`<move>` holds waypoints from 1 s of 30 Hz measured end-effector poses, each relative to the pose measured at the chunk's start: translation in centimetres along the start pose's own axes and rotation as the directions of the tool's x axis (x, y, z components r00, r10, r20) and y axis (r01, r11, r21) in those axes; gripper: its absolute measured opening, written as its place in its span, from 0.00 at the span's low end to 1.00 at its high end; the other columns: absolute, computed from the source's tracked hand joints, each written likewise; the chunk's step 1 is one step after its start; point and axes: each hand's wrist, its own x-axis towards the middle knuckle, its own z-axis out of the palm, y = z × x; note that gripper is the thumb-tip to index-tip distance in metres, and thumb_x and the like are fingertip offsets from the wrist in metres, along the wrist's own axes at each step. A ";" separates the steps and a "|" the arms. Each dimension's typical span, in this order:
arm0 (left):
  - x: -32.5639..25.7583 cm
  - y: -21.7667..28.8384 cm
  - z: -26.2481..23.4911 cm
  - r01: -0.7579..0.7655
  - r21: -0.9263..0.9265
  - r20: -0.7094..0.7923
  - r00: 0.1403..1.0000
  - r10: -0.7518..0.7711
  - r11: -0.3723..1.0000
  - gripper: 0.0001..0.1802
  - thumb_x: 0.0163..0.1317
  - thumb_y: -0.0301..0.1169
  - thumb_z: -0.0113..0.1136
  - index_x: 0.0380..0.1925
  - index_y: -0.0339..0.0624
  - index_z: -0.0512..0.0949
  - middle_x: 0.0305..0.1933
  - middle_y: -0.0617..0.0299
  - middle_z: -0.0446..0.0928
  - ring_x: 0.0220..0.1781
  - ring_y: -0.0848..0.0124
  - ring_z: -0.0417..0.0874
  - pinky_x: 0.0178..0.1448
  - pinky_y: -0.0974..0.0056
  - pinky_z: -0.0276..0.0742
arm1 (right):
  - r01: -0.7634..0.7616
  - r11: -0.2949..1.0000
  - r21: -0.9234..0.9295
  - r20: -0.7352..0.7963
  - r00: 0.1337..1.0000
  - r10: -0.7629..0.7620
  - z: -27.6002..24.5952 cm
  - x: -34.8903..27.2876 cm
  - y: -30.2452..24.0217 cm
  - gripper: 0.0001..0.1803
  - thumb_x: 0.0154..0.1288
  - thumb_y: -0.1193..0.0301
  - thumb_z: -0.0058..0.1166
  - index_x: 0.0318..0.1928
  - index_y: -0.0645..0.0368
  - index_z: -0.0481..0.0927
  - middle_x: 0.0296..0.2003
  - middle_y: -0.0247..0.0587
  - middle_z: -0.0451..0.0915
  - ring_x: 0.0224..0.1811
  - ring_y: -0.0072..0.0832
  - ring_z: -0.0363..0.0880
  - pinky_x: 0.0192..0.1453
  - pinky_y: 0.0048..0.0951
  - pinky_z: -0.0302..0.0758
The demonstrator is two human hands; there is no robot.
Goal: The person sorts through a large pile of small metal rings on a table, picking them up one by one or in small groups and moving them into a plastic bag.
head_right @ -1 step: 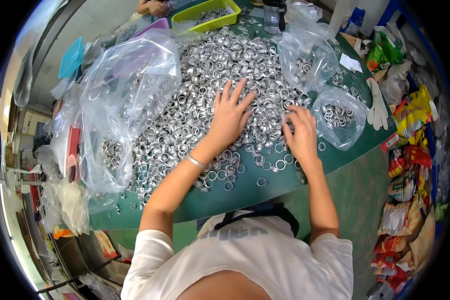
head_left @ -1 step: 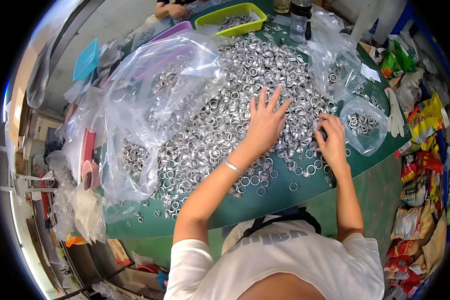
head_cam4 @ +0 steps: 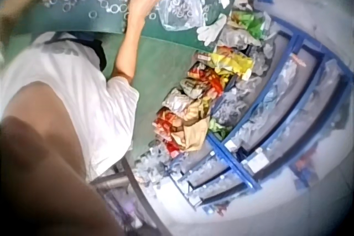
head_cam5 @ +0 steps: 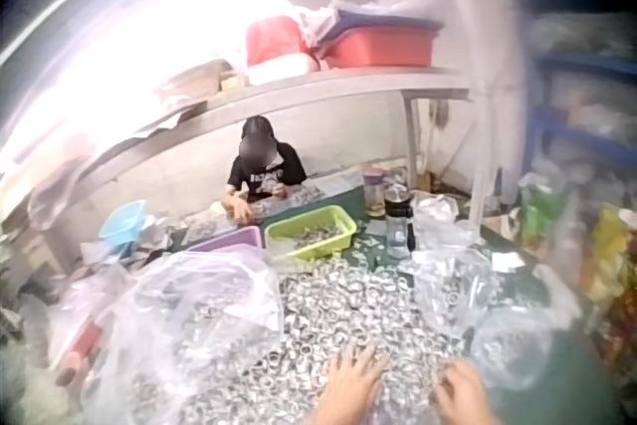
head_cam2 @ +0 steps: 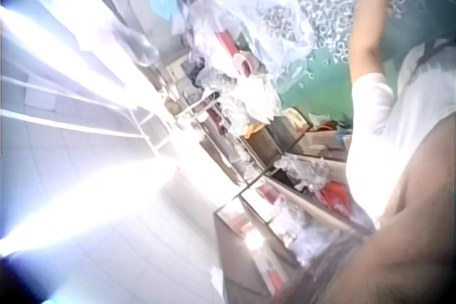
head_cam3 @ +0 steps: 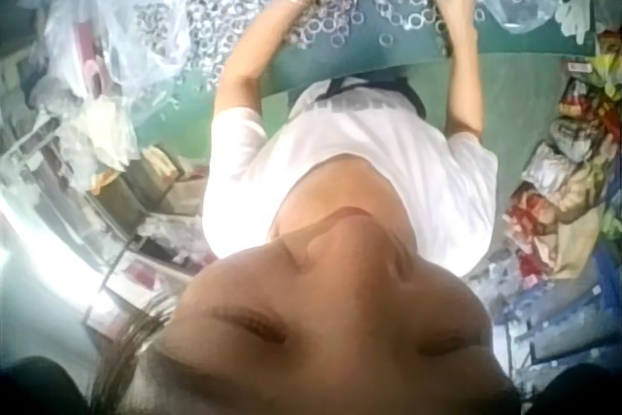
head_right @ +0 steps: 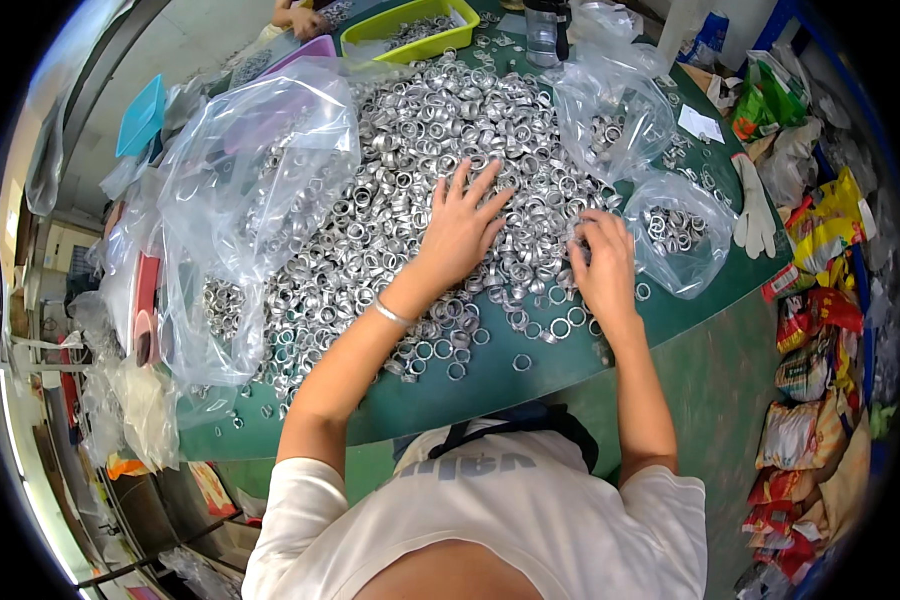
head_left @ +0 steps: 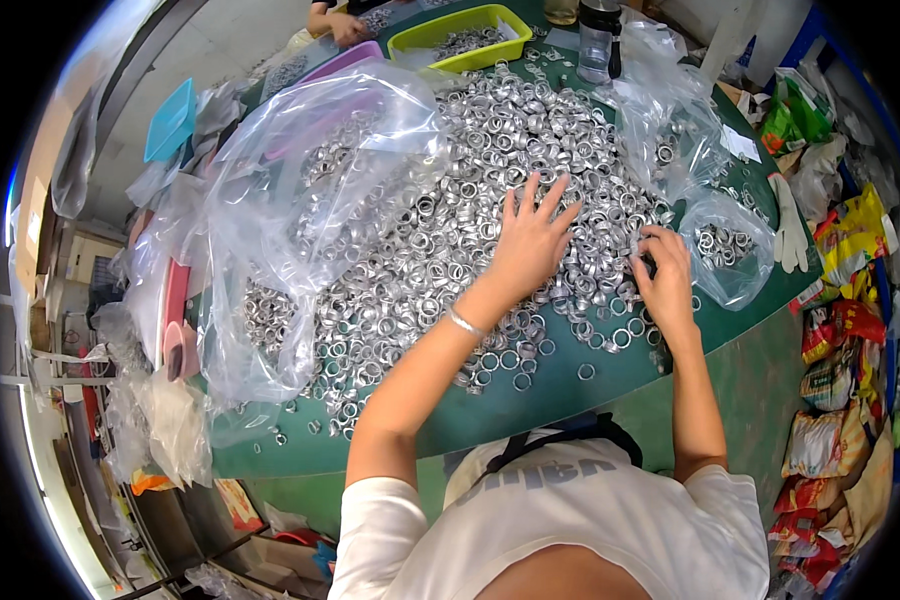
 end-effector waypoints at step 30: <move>-2.5 1.9 0.1 0.222 -0.049 -0.090 0.970 -0.226 0.974 0.14 0.51 0.29 0.62 0.38 0.39 0.76 0.46 0.58 0.70 0.49 0.61 0.68 0.49 0.57 0.59 | 0.077 0.996 -0.043 0.069 0.995 -0.073 2.3 2.1 -0.9 0.14 0.51 0.78 0.55 0.42 0.59 0.77 0.43 0.40 0.73 0.47 0.38 0.69 0.50 0.37 0.63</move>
